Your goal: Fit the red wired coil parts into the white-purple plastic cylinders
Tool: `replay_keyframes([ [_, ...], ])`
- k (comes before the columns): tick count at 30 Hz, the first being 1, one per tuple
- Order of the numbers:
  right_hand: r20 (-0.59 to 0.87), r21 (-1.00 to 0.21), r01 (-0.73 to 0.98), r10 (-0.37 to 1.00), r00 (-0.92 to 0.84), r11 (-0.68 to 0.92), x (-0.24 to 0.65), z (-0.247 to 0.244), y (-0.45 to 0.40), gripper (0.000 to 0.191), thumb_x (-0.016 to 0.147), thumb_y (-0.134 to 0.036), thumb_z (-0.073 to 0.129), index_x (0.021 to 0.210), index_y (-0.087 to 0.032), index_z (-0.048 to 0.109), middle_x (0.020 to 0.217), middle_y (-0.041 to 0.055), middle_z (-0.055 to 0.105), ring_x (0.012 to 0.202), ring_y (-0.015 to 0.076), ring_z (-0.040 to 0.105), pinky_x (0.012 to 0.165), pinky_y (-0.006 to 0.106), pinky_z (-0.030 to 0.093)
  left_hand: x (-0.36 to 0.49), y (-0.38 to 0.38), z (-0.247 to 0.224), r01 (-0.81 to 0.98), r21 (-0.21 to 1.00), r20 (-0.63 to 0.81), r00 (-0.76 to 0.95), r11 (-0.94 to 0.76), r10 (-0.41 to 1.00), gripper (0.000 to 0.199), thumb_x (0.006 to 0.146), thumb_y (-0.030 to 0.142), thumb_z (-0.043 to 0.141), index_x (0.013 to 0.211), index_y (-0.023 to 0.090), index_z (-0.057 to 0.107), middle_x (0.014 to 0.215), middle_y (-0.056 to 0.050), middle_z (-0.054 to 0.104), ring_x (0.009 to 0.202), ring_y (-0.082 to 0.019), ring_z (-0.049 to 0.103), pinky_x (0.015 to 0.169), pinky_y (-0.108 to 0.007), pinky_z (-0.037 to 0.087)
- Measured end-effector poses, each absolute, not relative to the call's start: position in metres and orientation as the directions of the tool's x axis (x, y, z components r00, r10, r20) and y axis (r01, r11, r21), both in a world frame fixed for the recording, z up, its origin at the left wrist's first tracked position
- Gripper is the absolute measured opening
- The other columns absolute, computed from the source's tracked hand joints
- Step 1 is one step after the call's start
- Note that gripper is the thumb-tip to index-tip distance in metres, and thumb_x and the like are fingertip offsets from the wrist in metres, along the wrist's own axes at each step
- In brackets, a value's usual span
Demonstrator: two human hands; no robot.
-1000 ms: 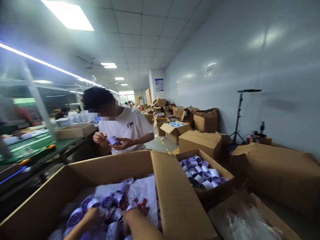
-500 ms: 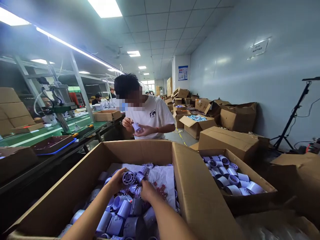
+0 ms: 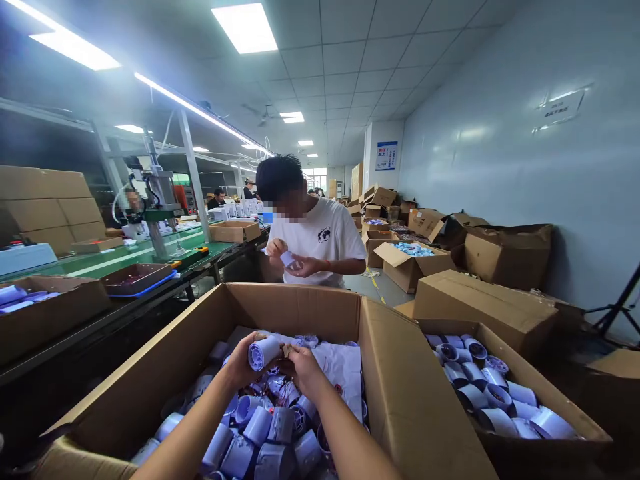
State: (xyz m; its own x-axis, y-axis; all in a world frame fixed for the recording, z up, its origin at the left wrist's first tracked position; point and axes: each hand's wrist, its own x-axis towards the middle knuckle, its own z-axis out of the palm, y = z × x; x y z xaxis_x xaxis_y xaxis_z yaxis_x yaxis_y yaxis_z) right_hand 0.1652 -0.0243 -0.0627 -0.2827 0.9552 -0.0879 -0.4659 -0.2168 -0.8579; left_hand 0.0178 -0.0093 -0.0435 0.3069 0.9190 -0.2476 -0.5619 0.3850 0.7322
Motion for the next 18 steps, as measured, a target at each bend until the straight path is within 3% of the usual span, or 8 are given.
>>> replay_keyframes([
  [5,-0.068,-0.894,-0.414,0.965,-0.255,-0.172,0.177,-0.053,-0.019,0.038,0.036,-0.041,0.083,0.058,-0.014,0.068,0.056,0.0018,0.063,0.053,0.0114,0.052,0.057,0.026,0.040,0.023,-0.018,-0.024,-0.613,0.663,-0.295,0.314,0.430,0.902,0.011,0.072,0.017,0.055,0.083,0.014,0.056,0.071,-0.007,0.069,0.068,-0.021,0.068,0.062,-0.028,0.053],
  [11,-0.038,-0.890,-0.450,0.996,-0.086,-0.073,0.188,-0.048,-0.014,0.043,0.039,-0.045,0.081,0.068,-0.015,0.070,0.065,0.0036,0.068,0.060,0.0136,0.058,0.062,0.027,0.043,0.023,-0.028,-0.016,-0.605,0.690,-0.268,0.297,0.398,0.916,0.008,0.070,0.018,0.056,0.078,0.015,0.056,0.075,-0.008,0.069,0.067,-0.021,0.067,0.065,-0.030,0.053],
  [18,0.000,-0.797,-0.590,0.977,0.214,0.129,0.194,-0.048,-0.009,0.039,0.041,-0.038,0.080,0.072,-0.018,0.067,0.062,0.0031,0.067,0.059,0.0160,0.060,0.057,0.029,0.047,0.018,-0.027,-0.022,-0.491,0.762,-0.256,0.373,0.423,0.892,0.015,0.068,0.028,0.061,0.076,0.017,0.055,0.068,-0.005,0.066,0.056,-0.020,0.065,0.047,-0.025,0.047],
])
